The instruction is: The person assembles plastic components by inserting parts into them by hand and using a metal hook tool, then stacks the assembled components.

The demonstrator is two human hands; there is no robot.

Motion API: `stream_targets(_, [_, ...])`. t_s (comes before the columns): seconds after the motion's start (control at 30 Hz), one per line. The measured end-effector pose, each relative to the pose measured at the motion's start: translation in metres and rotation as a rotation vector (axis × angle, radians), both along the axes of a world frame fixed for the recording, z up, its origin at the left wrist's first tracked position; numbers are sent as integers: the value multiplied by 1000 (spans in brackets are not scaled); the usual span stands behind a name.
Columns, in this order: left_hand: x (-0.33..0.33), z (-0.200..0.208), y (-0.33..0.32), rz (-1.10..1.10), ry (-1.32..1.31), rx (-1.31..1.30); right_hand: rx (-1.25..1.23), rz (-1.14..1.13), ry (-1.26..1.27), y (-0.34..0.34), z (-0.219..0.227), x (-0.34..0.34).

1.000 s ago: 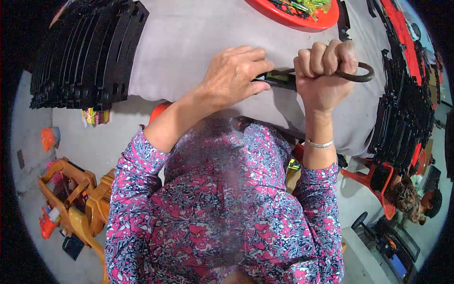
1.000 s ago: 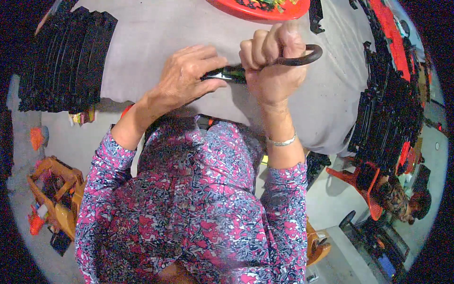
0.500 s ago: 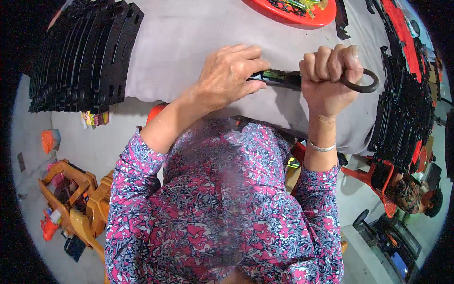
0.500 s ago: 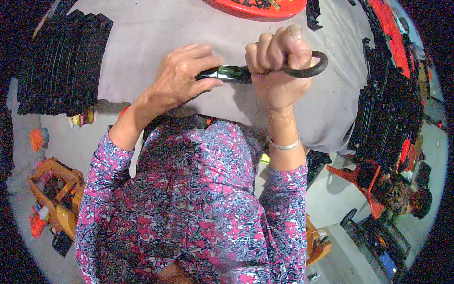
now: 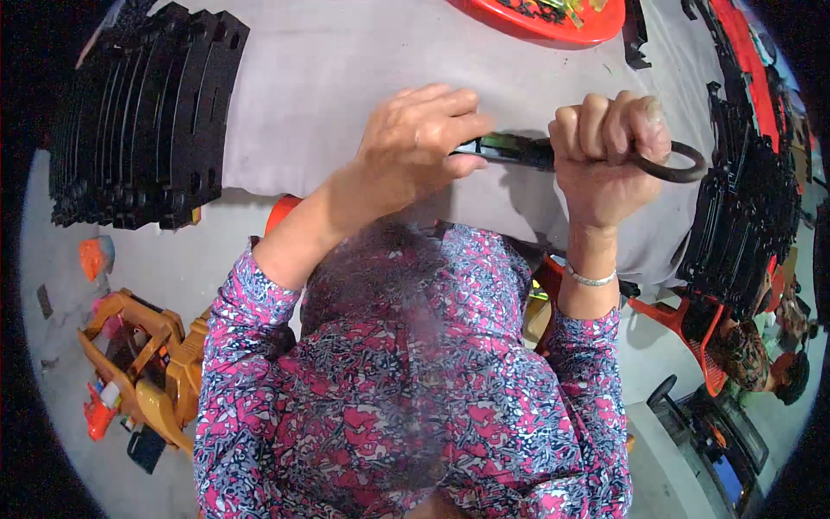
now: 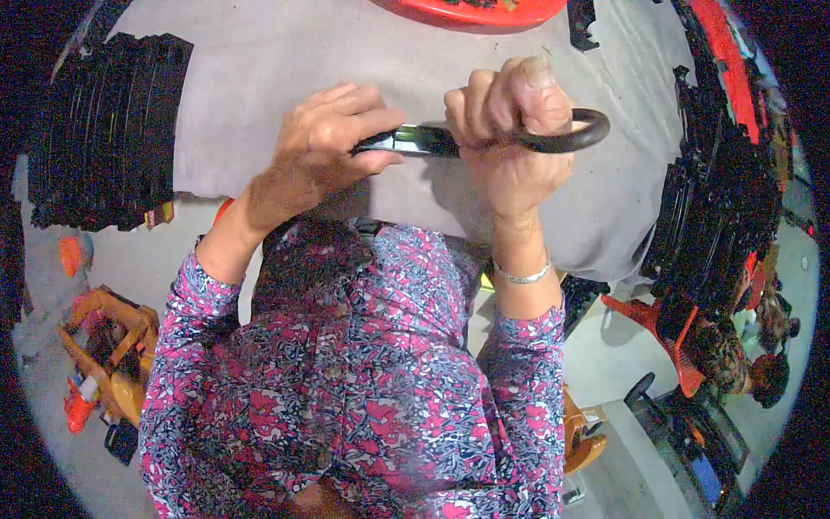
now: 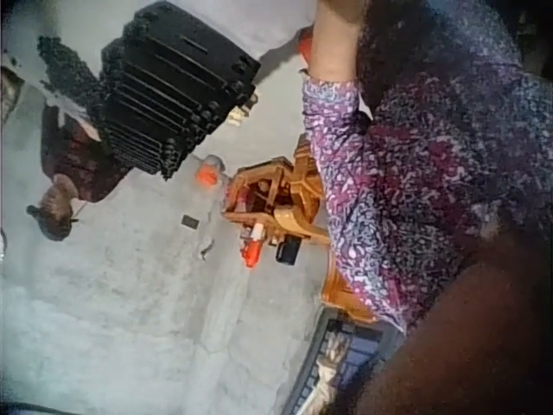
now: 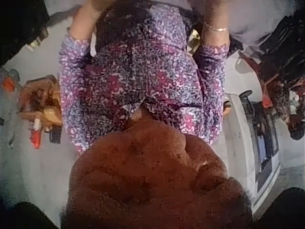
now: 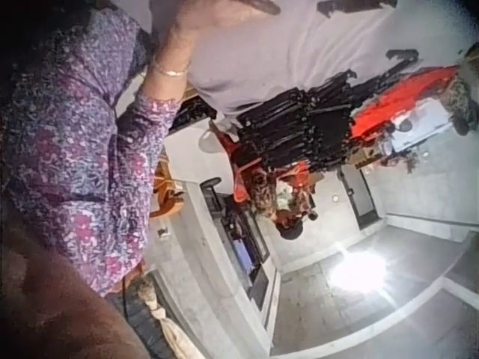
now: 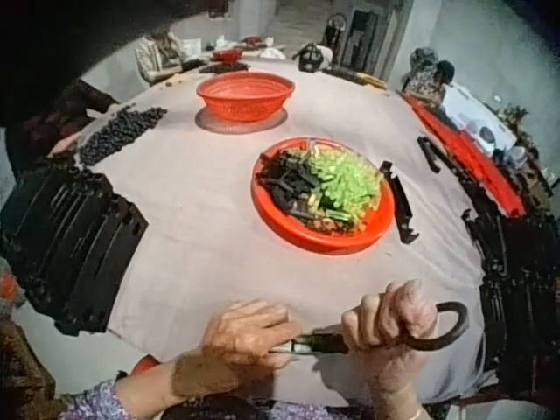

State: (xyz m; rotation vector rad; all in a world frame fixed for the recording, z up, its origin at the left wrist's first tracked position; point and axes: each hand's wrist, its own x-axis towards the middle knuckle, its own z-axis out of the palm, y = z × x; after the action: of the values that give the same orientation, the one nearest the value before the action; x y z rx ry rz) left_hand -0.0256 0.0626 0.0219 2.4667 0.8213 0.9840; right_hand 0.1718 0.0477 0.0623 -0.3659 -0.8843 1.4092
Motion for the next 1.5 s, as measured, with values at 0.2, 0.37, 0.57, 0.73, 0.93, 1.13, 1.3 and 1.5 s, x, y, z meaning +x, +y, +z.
stream_targets(0.2, [1,1,-5,-2,47,-40,8,-40,35,-8,1,-17])
stream_targets(0.37, [1,-3,-5,28,27,-41,-43,17,-16,-1,-4,-19])
stream_targets(0.57, [1,4,-3,11,46,-42,-49,-56,-54,0,10,-27])
stream_targets(0.73, [3,0,2,7,46,-28,-70,-19,-104,5,7,-26])
stream_targets(0.93, [-3,4,-4,5,60,-93,-354,-213,-211,-8,51,-1])
stream_targets(1.13, [-17,25,-27,52,11,-33,-424,-614,-1084,-1,3,87])
stream_targets(1.3, [-30,27,-51,143,-13,130,-361,-757,-1676,3,-31,118])
stream_targets(1.5, [-39,16,-56,232,-79,39,106,-817,-1492,-13,43,62])
